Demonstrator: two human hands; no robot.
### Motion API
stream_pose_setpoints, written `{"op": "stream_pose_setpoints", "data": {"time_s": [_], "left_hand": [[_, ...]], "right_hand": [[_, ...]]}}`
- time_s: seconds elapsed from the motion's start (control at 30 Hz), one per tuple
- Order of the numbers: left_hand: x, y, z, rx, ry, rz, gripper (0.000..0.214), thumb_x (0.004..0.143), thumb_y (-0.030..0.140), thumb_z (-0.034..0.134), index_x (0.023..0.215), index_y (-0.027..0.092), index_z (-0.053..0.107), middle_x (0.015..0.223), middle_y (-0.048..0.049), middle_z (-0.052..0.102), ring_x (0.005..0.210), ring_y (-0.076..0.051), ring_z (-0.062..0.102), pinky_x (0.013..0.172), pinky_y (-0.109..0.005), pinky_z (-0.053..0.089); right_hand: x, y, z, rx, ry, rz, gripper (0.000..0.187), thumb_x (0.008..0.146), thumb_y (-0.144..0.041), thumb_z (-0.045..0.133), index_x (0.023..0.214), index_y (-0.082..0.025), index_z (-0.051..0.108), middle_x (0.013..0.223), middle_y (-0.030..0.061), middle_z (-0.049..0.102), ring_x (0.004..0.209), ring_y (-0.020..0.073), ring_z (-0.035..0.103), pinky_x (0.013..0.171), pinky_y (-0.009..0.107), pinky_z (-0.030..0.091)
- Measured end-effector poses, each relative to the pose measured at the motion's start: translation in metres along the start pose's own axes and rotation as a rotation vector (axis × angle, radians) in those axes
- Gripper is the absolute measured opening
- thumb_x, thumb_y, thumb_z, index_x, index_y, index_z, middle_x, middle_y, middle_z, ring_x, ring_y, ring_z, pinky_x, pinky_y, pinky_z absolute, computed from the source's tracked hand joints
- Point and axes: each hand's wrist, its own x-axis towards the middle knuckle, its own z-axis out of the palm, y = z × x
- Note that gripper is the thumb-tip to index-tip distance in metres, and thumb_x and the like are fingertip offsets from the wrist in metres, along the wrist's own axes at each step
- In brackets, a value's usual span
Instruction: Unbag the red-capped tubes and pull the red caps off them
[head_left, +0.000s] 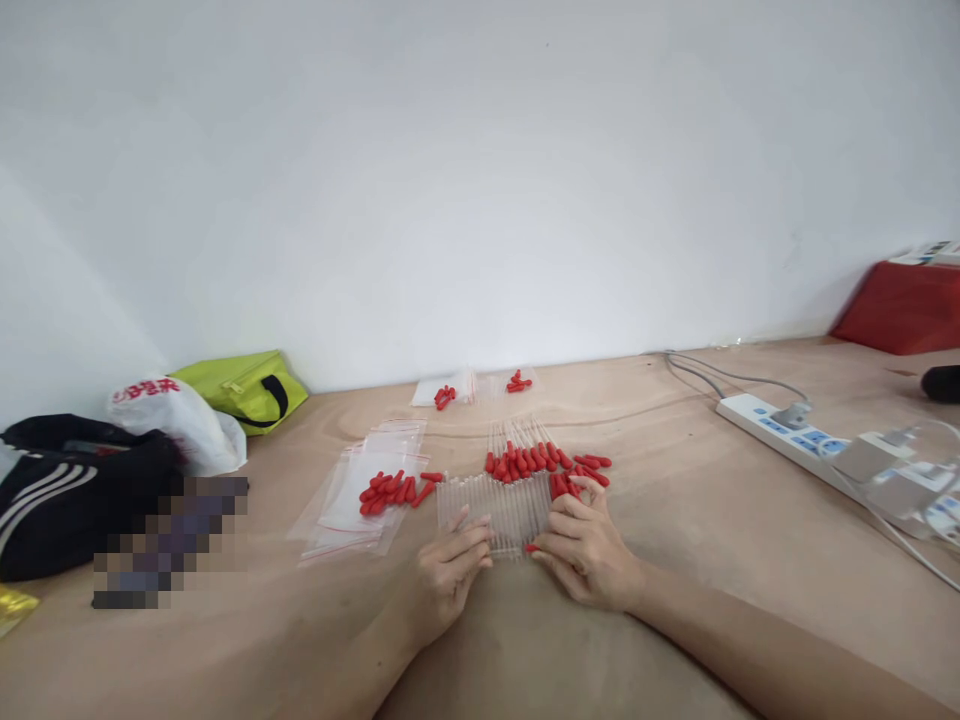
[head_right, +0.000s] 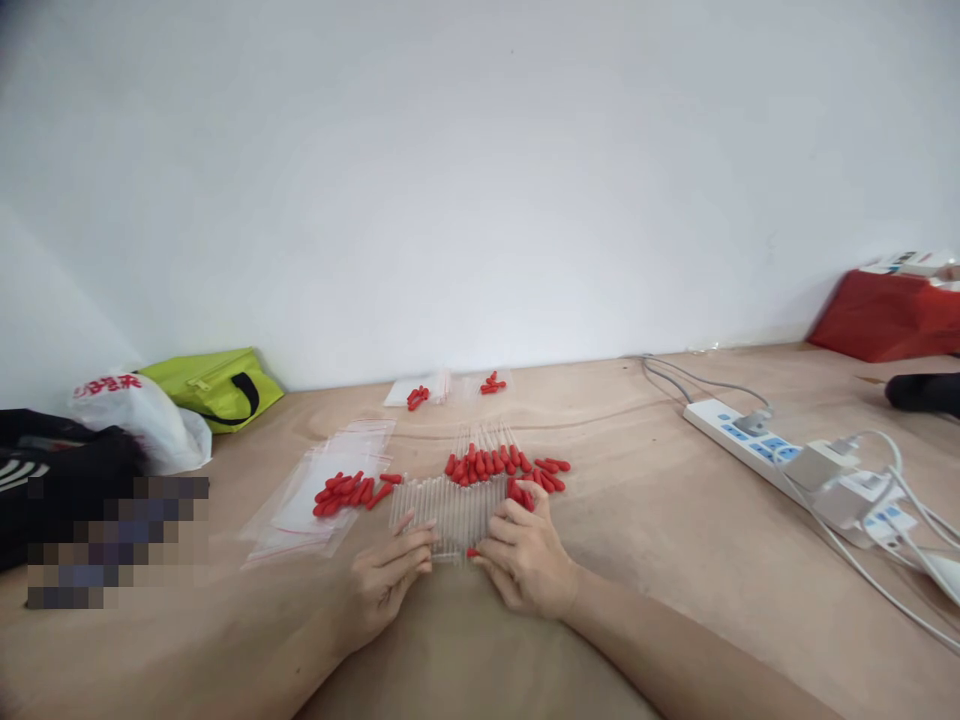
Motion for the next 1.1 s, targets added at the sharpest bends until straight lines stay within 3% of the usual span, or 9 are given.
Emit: {"op": "stream_pose_setpoints", "data": {"time_s": [0.2,0.3,0.43,0.53,0.67,0.8,0.93,1.1], "left_hand": [[-0.009,-0.019,-0.006,0.14,0.161,-0.278,0.019,0.084,0.016,0.044,0.097,0.018,0.058,0.097,-0.0061,0.063,0.091,-0.015,0.06,0.081,-0.028,0.051],[-0.008,-0.027,-0.001,0.191,0.197,-0.404,0.027,0.085,0.019,0.04,0.105,0.018,0.057,0.102,-0.008,0.06,0.095,-0.017,0.058,0.083,-0.032,0.05],[-0.009,-0.039,0.007,0.211,0.198,-0.489,0.035,0.085,0.017,0.034,0.114,0.018,0.052,0.108,-0.0095,0.056,0.101,-0.019,0.055,0.085,-0.035,0.048],[-0.012,-0.046,0.013,0.224,0.178,-0.507,0.037,0.085,0.017,0.032,0.117,0.02,0.05,0.111,-0.0088,0.055,0.103,-0.019,0.054,0.086,-0.035,0.048],[-0.015,-0.048,0.015,0.233,0.13,-0.523,0.037,0.084,0.017,0.032,0.116,0.018,0.051,0.112,-0.0093,0.057,0.105,-0.02,0.053,0.087,-0.037,0.047],[-0.013,-0.04,0.011,0.198,0.052,-0.527,0.036,0.083,0.022,0.038,0.116,0.015,0.05,0.111,-0.012,0.057,0.102,-0.022,0.055,0.083,-0.037,0.049],[-0.009,-0.027,0.004,0.099,0.029,-0.559,0.041,0.082,0.032,0.045,0.121,0.018,0.044,0.113,-0.0108,0.056,0.09,-0.019,0.06,0.07,-0.031,0.053],[-0.012,-0.019,-0.004,0.158,-0.086,-0.532,0.061,0.071,0.046,0.057,0.125,0.021,0.041,0.12,-0.0105,0.051,0.111,-0.027,0.047,0.088,-0.044,0.044]], "right_hand": [[-0.001,0.022,-0.008,-0.063,0.173,0.269,0.016,0.083,-0.032,0.049,0.085,-0.027,0.064,0.071,-0.0014,0.061,0.072,0.0131,0.051,0.084,0.037,0.024],[-0.001,0.036,-0.008,-0.12,0.214,0.449,0.022,0.085,-0.033,0.043,0.091,-0.026,0.064,0.072,0.0,0.061,0.073,0.0141,0.053,0.079,0.034,0.027],[-0.004,0.057,-0.012,-0.176,0.249,0.689,0.031,0.082,-0.041,0.041,0.095,-0.021,0.06,0.076,0.0027,0.063,0.073,0.017,0.054,0.079,0.035,0.026],[-0.007,0.069,-0.015,-0.183,0.25,0.813,0.036,0.077,-0.048,0.042,0.088,-0.019,0.06,0.075,0.0033,0.064,0.073,0.0186,0.053,0.08,0.037,0.024],[-0.01,0.074,-0.018,-0.177,0.18,0.846,0.036,0.075,-0.052,0.042,0.07,-0.022,0.061,0.071,0.0016,0.064,0.074,0.0189,0.053,0.082,0.039,0.022],[-0.011,0.072,-0.019,-0.196,0.126,0.831,0.031,0.073,-0.051,0.047,0.069,-0.024,0.062,0.07,-0.0006,0.065,0.075,0.0191,0.053,0.082,0.039,0.02],[-0.012,0.071,-0.018,-0.245,0.079,0.807,0.032,0.074,-0.051,0.046,0.069,-0.025,0.063,0.07,-0.0006,0.065,0.075,0.0192,0.053,0.081,0.039,0.021],[-0.014,0.072,-0.017,-0.285,0.05,0.808,0.036,0.073,-0.054,0.045,0.066,-0.025,0.064,0.068,0.0011,0.064,0.074,0.02,0.052,0.079,0.04,0.022]]}}
